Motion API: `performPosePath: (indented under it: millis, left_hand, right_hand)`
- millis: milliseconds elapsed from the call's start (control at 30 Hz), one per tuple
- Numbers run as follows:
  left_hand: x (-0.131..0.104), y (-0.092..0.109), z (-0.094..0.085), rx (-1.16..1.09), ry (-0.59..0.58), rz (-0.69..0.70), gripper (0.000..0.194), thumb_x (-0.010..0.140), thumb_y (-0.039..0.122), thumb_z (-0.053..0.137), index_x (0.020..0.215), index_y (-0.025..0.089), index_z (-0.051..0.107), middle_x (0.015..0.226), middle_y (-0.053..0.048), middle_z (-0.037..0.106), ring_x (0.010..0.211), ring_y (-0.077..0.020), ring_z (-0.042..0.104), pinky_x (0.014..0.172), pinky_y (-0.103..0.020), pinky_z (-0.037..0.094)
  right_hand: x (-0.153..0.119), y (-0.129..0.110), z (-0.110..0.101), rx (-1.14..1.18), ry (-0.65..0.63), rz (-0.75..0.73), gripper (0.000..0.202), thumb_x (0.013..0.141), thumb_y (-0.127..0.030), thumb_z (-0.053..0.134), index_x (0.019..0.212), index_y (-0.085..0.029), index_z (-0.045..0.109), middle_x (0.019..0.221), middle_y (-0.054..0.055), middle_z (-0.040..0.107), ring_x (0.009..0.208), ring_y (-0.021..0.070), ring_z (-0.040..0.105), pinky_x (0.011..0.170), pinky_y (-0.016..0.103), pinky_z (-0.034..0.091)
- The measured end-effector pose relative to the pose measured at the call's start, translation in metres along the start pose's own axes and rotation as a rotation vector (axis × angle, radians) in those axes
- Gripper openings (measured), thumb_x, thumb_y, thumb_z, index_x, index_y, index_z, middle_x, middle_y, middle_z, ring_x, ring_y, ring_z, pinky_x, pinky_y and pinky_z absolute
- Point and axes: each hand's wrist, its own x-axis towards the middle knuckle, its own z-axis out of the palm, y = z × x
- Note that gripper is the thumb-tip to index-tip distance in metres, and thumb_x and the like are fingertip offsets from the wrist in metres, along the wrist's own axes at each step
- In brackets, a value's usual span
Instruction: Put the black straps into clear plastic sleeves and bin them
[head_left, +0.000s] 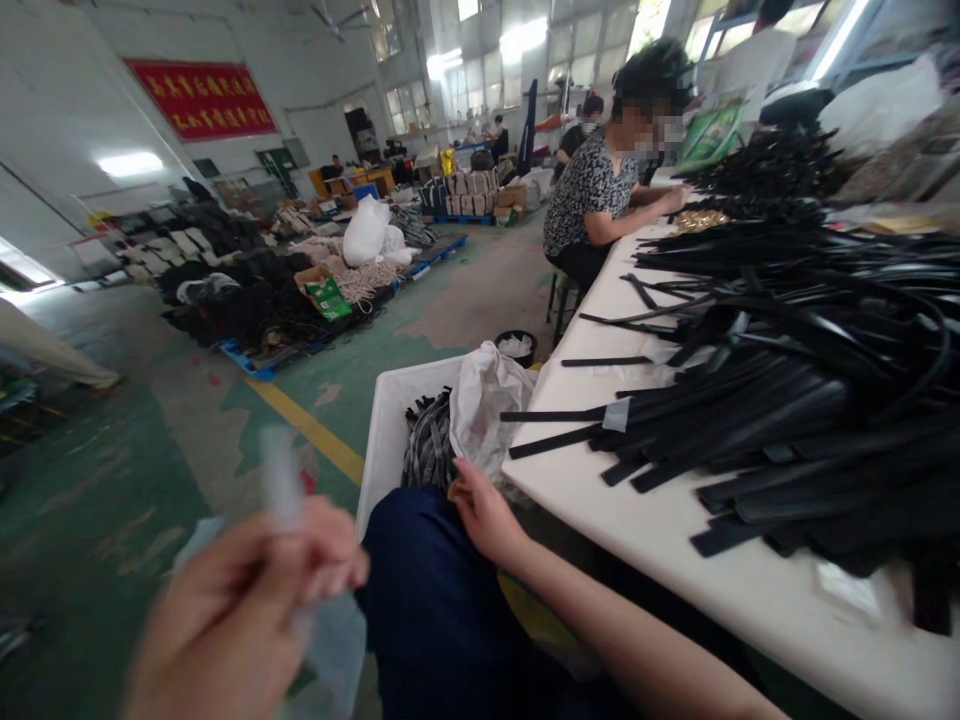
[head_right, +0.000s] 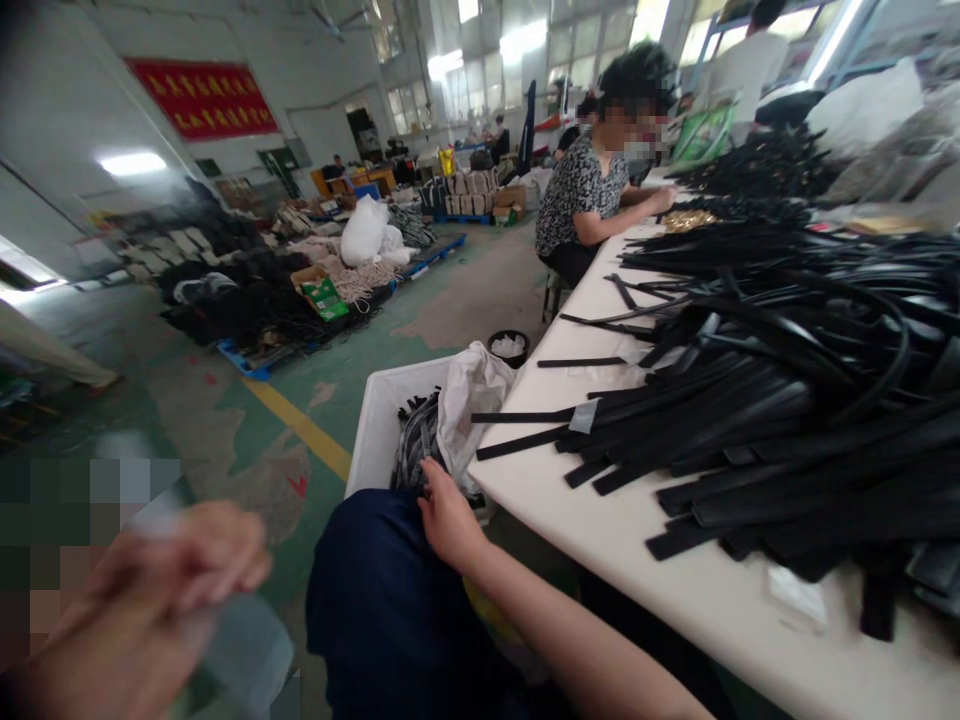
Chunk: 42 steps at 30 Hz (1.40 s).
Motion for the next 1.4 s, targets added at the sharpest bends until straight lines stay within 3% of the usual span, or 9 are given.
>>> performPosePath:
  millis: [100,167,300,433,800,1000,1100,1233,1400]
  left_hand:
    - [0.038,-0.008,0.074,-0.083,-0.521,-0.176,0.038,0.086,0.051,0.054,0.072,0.016,0.057,0.053,0.004,0.042,0.044,-0.007,0.037,0.043,-0.021,0.032]
    - [0.052,-0.018,0.122,-0.014,-0.714,-0.188,0.039,0.088,0.05,0.049,0.072,0.016,0.055,0.051,0.005,0.037,0.043,-0.0072,0.033,0.043,-0.021,0.028]
    - [0.053,-0.039,0.195,0.359,-0.659,0.198,0.026,0.092,0.031,0.045,0.075,0.015,0.058,0.068,-0.003,0.056,0.067,-0.0157,0.054,0.067,-0.029,0.043]
    - [0.04,-0.053,0.236,0.472,-0.626,0.379,0.012,0.088,0.02,0.051,0.093,0.014,0.059,0.097,-0.011,0.061,0.095,-0.0232,0.057,0.088,-0.038,0.044]
    - [0.034,-0.064,0.237,0.261,-0.372,0.24,0.011,0.088,0.019,0.05,0.088,0.016,0.06,0.086,-0.004,0.059,0.083,-0.0173,0.056,0.078,-0.031,0.045]
    - [0.036,-0.063,0.236,0.198,-0.581,0.126,0.036,0.08,0.028,0.066,0.113,0.017,0.059,0.087,-0.003,0.059,0.078,-0.0164,0.056,0.071,-0.028,0.045]
    - [0.043,-0.06,0.24,0.04,-0.61,0.162,0.025,0.082,0.034,0.064,0.097,0.015,0.068,0.098,-0.007,0.059,0.086,-0.0176,0.057,0.071,-0.027,0.046]
    - [0.051,-0.058,0.244,-0.057,-0.535,0.109,0.023,0.079,0.028,0.066,0.061,0.013,0.064,0.071,-0.002,0.055,0.069,-0.0128,0.052,0.063,-0.024,0.042]
    - [0.056,-0.057,0.243,-0.004,-0.506,0.092,0.021,0.071,0.019,0.068,0.054,0.013,0.057,0.063,0.002,0.049,0.06,-0.01,0.047,0.057,-0.023,0.037]
  right_hand:
    - [-0.058,-0.021,-0.051,0.347,-0.025,-0.114,0.035,0.095,-0.029,0.046,0.128,-0.023,0.056,0.118,0.007,0.066,0.104,0.0201,0.063,0.094,0.035,0.049]
    - [-0.086,-0.029,-0.092,0.567,0.06,-0.093,0.031,0.095,-0.037,0.047,0.119,-0.025,0.063,0.115,0.007,0.067,0.105,0.022,0.062,0.095,0.038,0.048]
    - [-0.11,-0.033,-0.152,0.637,0.324,0.066,0.021,0.084,-0.038,0.065,0.098,-0.023,0.073,0.117,0.008,0.067,0.109,0.0259,0.06,0.097,0.041,0.046]
    - [-0.117,-0.02,-0.174,0.559,0.533,0.2,0.026,0.082,-0.044,0.066,0.083,-0.02,0.076,0.103,0.01,0.072,0.099,0.0255,0.064,0.088,0.038,0.05]
    - [-0.126,0.003,-0.185,0.712,0.559,0.363,0.024,0.065,-0.038,0.082,0.066,-0.016,0.074,0.062,0.003,0.069,0.059,0.0121,0.061,0.059,0.022,0.048]
    - [-0.124,-0.005,-0.189,0.74,0.541,0.194,0.017,0.068,-0.033,0.081,0.076,-0.02,0.074,0.073,0.002,0.072,0.067,0.0144,0.065,0.067,0.026,0.052]
    - [-0.125,-0.012,-0.186,0.632,0.43,0.216,0.018,0.068,-0.035,0.08,0.072,-0.018,0.073,0.068,0.003,0.071,0.062,0.0149,0.064,0.06,0.025,0.051]
    - [-0.124,-0.014,-0.18,0.546,0.437,0.252,0.022,0.07,-0.038,0.077,0.07,-0.017,0.071,0.064,0.003,0.069,0.057,0.0141,0.061,0.054,0.023,0.047]
    - [-0.121,-0.01,-0.175,0.459,0.377,0.231,0.023,0.074,-0.039,0.073,0.075,-0.015,0.073,0.07,0.006,0.071,0.063,0.0175,0.063,0.058,0.026,0.048]
